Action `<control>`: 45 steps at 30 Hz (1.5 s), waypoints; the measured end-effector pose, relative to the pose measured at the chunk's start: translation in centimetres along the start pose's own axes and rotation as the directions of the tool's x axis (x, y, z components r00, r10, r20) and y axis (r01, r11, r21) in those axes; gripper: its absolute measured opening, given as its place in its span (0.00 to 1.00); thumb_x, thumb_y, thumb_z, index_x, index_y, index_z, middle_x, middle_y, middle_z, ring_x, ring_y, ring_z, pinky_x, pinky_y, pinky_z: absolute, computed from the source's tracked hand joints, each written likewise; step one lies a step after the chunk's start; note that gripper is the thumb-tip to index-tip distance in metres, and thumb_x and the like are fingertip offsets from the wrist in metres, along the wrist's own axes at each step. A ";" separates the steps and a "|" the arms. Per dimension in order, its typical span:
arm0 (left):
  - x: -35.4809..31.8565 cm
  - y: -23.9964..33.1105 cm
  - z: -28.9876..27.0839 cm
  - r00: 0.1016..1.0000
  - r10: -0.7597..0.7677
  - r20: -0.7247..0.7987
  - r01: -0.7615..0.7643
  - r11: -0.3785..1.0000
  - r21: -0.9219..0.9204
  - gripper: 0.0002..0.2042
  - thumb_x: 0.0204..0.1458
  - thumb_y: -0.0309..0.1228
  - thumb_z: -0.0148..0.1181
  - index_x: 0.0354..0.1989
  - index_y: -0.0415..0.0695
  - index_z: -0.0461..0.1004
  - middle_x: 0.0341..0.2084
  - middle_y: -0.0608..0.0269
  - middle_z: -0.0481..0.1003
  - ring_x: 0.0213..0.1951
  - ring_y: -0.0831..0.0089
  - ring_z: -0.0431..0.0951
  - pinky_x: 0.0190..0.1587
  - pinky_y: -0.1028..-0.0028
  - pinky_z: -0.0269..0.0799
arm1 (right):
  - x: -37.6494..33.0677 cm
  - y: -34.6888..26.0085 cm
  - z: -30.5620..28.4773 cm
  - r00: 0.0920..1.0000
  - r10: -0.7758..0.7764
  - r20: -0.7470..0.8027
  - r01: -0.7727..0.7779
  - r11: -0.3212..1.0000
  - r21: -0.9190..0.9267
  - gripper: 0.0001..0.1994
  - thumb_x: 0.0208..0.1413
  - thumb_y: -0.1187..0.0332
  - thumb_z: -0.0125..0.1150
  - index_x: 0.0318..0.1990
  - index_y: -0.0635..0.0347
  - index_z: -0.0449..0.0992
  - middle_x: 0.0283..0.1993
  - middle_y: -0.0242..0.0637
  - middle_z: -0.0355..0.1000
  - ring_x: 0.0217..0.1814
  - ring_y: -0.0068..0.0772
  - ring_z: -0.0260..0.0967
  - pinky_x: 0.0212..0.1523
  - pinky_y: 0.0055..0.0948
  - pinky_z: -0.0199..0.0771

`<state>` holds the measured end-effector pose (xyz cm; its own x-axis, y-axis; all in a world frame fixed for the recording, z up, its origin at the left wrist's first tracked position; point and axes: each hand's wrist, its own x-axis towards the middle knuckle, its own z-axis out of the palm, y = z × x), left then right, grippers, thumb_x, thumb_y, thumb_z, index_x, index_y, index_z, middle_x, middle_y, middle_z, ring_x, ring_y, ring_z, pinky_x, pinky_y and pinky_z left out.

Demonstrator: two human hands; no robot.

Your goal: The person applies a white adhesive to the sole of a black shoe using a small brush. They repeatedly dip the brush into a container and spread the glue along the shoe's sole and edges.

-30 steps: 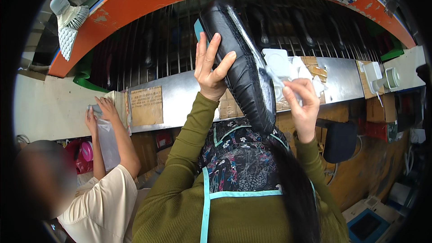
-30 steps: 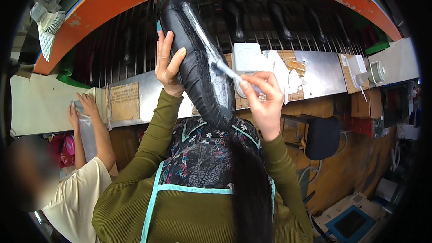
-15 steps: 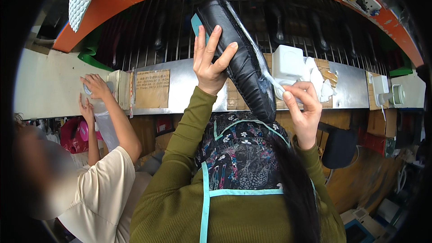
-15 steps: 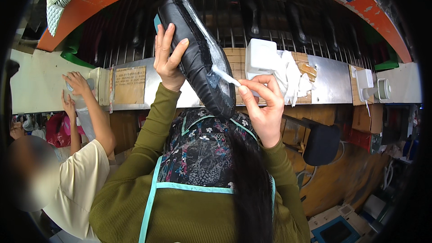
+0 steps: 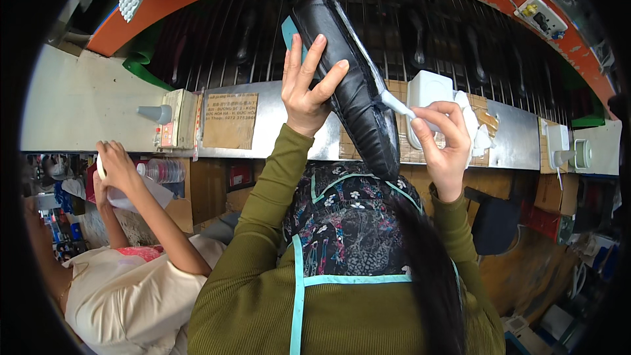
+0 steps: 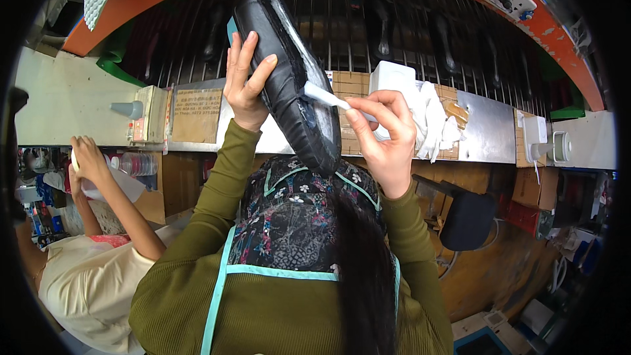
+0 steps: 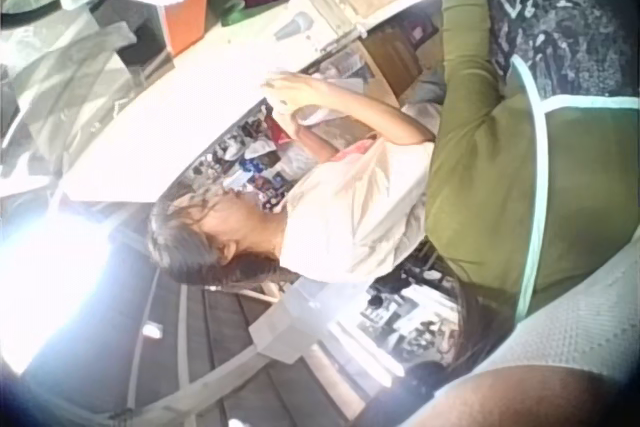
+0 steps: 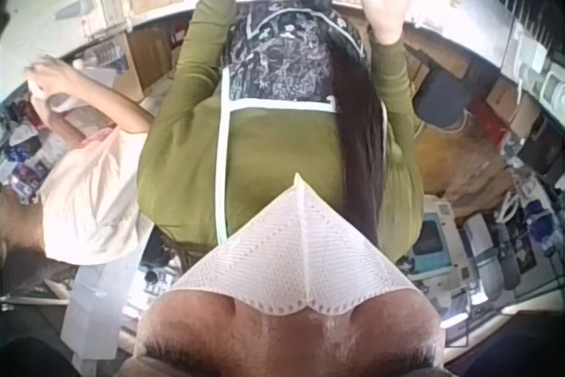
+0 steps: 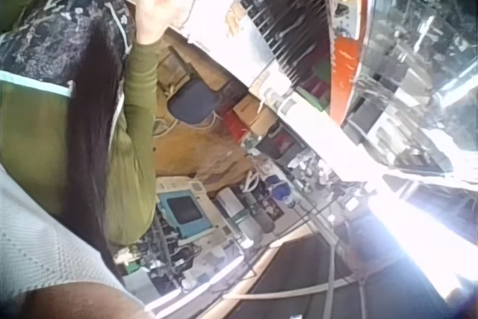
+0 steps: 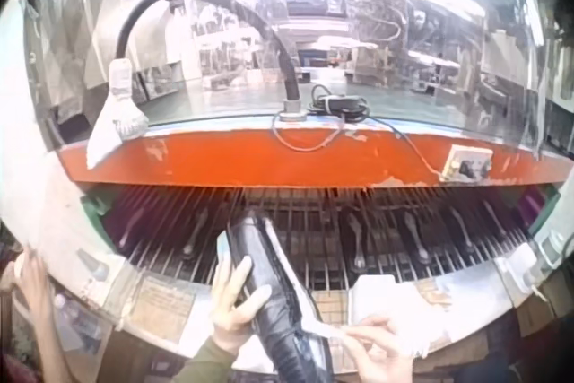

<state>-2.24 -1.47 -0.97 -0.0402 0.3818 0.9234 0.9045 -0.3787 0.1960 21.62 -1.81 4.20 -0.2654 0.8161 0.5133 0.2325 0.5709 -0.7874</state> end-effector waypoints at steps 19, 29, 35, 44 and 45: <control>0.5 -0.4 0.5 0.997 -0.044 0.057 0.047 0.998 -0.043 0.27 0.37 0.32 0.72 0.50 0.63 0.74 0.58 0.60 0.69 0.61 0.45 0.65 0.60 0.50 0.62 | -1.2 1.0 -2.4 0.987 0.016 0.161 -0.028 0.997 0.071 0.07 0.48 0.76 0.66 0.36 0.62 0.82 0.32 0.31 0.70 0.30 0.18 0.64 0.25 0.18 0.63; 0.4 -0.1 1.5 0.982 -0.129 0.136 0.146 0.982 -0.123 0.31 0.33 0.28 0.74 0.52 0.61 0.74 0.59 0.65 0.68 0.61 0.51 0.66 0.62 0.53 0.61 | -2.0 0.8 -3.4 0.987 0.035 0.154 -0.047 0.996 0.078 0.07 0.49 0.76 0.66 0.37 0.62 0.82 0.33 0.32 0.69 0.31 0.19 0.65 0.25 0.18 0.64; 0.2 0.1 1.9 0.964 -0.191 0.185 0.225 0.957 -0.184 0.32 0.33 0.26 0.74 0.52 0.59 0.73 0.60 0.65 0.68 0.62 0.52 0.65 0.64 0.55 0.61 | -2.1 0.9 -3.7 0.990 0.022 0.140 -0.032 0.997 0.070 0.07 0.49 0.75 0.67 0.37 0.63 0.82 0.33 0.33 0.70 0.30 0.19 0.66 0.25 0.17 0.65; -0.7 0.5 1.5 0.933 -0.262 0.248 0.318 0.921 -0.225 0.33 0.33 0.24 0.74 0.53 0.56 0.73 0.60 0.63 0.68 0.62 0.53 0.65 0.64 0.57 0.60 | -1.9 0.5 -3.9 0.987 0.033 0.155 -0.050 0.993 0.106 0.07 0.50 0.75 0.66 0.37 0.63 0.82 0.33 0.32 0.69 0.30 0.18 0.64 0.26 0.17 0.64; -0.8 0.6 1.5 0.934 -0.261 0.246 0.315 0.923 -0.219 0.33 0.33 0.24 0.74 0.53 0.56 0.73 0.60 0.63 0.68 0.62 0.53 0.65 0.65 0.57 0.60 | -1.7 0.5 -3.9 0.987 0.036 0.159 -0.054 0.993 0.106 0.07 0.50 0.75 0.66 0.37 0.63 0.82 0.33 0.31 0.69 0.30 0.18 0.64 0.26 0.17 0.63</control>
<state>-1.07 -0.76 -2.07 -0.1687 0.6627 0.7296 0.7298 -0.4136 0.5444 25.85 -2.54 4.23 -0.4023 0.8116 0.4236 0.1454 0.5135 -0.8457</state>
